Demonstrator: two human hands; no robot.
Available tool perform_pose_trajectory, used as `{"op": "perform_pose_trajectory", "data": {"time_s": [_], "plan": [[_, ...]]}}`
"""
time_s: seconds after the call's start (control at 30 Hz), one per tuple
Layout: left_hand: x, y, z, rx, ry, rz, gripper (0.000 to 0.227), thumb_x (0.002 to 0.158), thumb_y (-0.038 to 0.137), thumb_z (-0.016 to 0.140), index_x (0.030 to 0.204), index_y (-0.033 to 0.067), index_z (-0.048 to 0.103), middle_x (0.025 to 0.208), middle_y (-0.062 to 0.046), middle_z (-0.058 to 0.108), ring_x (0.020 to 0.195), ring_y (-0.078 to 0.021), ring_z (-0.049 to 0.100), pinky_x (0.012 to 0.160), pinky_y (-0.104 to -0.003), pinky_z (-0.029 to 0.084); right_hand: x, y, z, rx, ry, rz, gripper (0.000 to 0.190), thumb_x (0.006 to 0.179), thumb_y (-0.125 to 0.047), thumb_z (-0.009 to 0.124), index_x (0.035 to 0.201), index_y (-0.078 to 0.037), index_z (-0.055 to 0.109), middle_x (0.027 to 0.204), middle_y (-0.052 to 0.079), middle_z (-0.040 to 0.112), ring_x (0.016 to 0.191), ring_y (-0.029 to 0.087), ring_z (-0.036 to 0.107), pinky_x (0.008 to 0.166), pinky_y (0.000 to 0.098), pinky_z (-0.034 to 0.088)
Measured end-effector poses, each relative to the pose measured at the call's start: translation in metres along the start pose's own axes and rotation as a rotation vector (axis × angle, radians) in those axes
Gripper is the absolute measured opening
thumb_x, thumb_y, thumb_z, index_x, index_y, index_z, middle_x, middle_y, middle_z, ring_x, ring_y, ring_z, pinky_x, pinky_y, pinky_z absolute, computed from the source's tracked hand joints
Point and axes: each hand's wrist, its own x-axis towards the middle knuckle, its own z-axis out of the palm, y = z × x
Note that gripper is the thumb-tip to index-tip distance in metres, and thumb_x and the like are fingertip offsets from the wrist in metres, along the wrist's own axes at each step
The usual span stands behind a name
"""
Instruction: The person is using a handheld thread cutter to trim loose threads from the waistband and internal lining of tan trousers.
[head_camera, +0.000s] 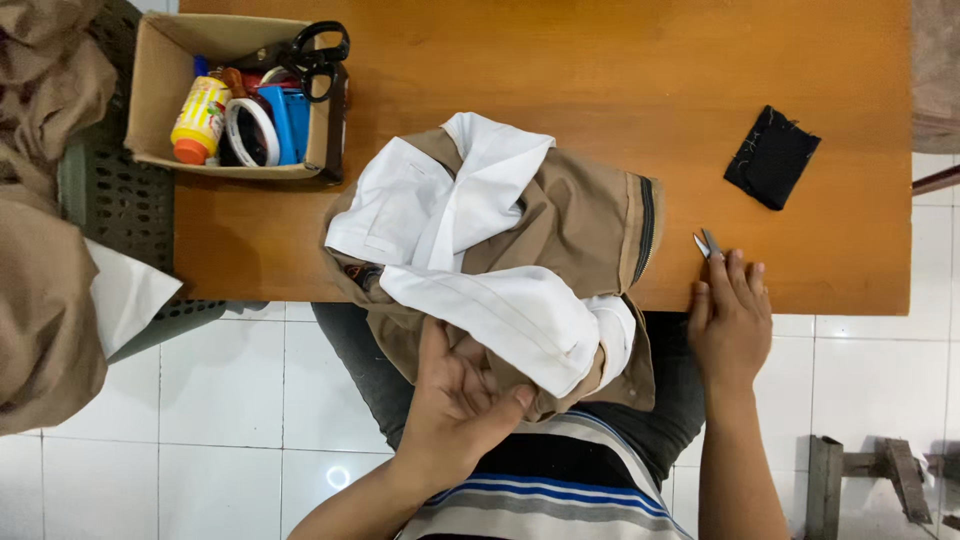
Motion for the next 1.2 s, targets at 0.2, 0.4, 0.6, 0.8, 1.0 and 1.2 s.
{"op": "perform_pose_trajectory", "data": {"time_s": [0.2, 0.4, 0.6, 0.8, 1.0, 1.2], "plan": [[-0.004, 0.013, 0.003, -0.004, -0.065, -0.05, 0.082, 0.091, -0.013, 0.059, 0.157, 0.0137, 0.017, 0.132, -0.021, 0.057, 0.113, -0.0166, 0.061, 0.091, -0.023, 0.051, -0.001, 0.003, 0.004, -0.19, 0.245, 0.098, 0.011, 0.11, -0.014, 0.079, 0.118, -0.02, 0.082, 0.103, -0.005, 0.081, 0.081, 0.014, 0.075, 0.058, 0.0282, 0.053], [-0.007, 0.01, 0.011, 0.073, -0.061, -0.103, 0.088, 0.089, -0.008, 0.069, 0.153, 0.0185, 0.014, 0.127, -0.021, 0.062, 0.059, -0.005, 0.053, 0.047, -0.017, 0.041, 0.02, -0.043, -0.062, 0.437, 0.14, 0.167, 0.04, 0.097, 0.018, 0.038, 0.135, 0.016, 0.052, 0.121, 0.031, 0.056, 0.115, 0.042, 0.045, 0.093, 0.0478, 0.049], [-0.004, -0.007, 0.005, -0.186, -0.032, -0.053, 0.107, 0.083, -0.003, 0.078, 0.159, 0.0212, 0.007, 0.157, -0.003, 0.029, 0.132, -0.0215, 0.045, 0.109, -0.04, 0.047, 0.025, -0.125, -0.149, 1.0, 0.098, -0.037, 0.016, 0.079, -0.015, 0.08, 0.087, -0.006, 0.069, 0.093, 0.018, 0.066, 0.077, 0.02, 0.068, 0.063, 0.0223, 0.054], [-0.008, -0.021, -0.006, -0.236, -0.067, -0.05, 0.109, 0.084, -0.004, 0.073, 0.162, 0.0227, 0.002, 0.151, -0.01, 0.042, 0.13, -0.0222, 0.046, 0.107, -0.038, 0.043, 0.037, -0.158, -0.154, 0.945, 0.065, -0.399, 0.027, 0.084, -0.035, 0.078, 0.097, -0.011, 0.077, 0.098, 0.009, 0.071, 0.078, 0.014, 0.073, 0.066, 0.0224, 0.059], [-0.011, -0.033, -0.022, -0.343, -0.129, -0.088, 0.109, 0.081, -0.009, 0.065, 0.163, 0.0297, 0.006, 0.146, -0.011, 0.045, 0.125, -0.0278, 0.044, 0.103, -0.049, 0.04, 0.043, -0.167, -0.155, 0.983, 0.101, -0.492, 0.019, 0.091, -0.032, 0.074, 0.098, -0.015, 0.078, 0.101, 0.007, 0.072, 0.061, 0.008, 0.065, 0.062, 0.0222, 0.059], [-0.009, -0.03, -0.023, -0.432, -0.127, -0.139, 0.111, 0.083, -0.002, 0.067, 0.165, 0.0291, -0.001, 0.137, -0.013, 0.047, 0.096, -0.0199, 0.051, 0.073, -0.031, 0.045, 0.042, -0.165, -0.155, 1.011, 0.052, -0.489, 0.019, 0.094, -0.029, 0.068, 0.1, -0.012, 0.075, 0.096, 0.009, 0.074, 0.079, 0.016, 0.077, 0.067, 0.027, 0.064]]}}
